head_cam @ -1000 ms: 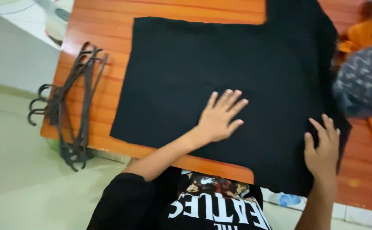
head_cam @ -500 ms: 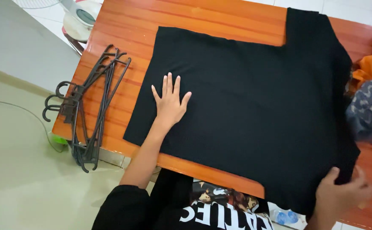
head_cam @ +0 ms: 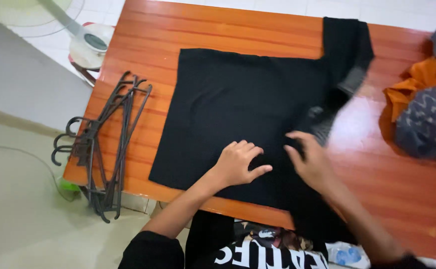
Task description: Smoothing out a black shirt on a wooden table and then placing it onto a plastic clothes hanger.
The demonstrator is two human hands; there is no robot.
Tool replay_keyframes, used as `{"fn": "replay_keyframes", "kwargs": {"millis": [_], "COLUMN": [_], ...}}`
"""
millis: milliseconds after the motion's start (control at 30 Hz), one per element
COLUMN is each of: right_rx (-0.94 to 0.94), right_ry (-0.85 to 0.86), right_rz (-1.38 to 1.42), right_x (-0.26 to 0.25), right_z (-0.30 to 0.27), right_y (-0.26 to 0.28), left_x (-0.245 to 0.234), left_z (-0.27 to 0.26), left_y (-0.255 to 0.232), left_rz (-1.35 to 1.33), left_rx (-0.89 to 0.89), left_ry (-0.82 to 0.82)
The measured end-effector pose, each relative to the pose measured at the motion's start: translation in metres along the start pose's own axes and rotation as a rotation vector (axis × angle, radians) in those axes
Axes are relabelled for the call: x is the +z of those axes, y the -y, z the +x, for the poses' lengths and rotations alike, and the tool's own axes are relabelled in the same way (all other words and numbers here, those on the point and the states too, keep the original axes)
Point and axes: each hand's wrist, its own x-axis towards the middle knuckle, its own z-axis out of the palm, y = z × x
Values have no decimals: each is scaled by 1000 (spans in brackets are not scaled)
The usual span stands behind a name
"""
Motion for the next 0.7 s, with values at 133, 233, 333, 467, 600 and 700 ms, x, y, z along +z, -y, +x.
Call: {"fn": "replay_keyframes", "kwargs": {"millis": [133,233,333,467,600,700], "right_rx": [247,-89,-58,-283,-662,-500], "right_ry": [211,357,439,-32,-248,195], "right_rz": [133,533,531,-134,-822,-863], "right_x": [24,26,27,12,2,16], "right_z": [51,74,97,151,200,224], "right_y": [53,73,35,-25,-66,-125], "left_x": [9,21,32,43,61,29], "left_z": [-3,-13,-17,-15,-26,-6], "left_y": [8,30,45,46,60,26], "left_rz": [-71,-292,-619,-949,-892,-494], "left_rx": [-51,-365,-519,-385,-386,-381], "left_ry": [144,212,74,-147,-177,-84]}}
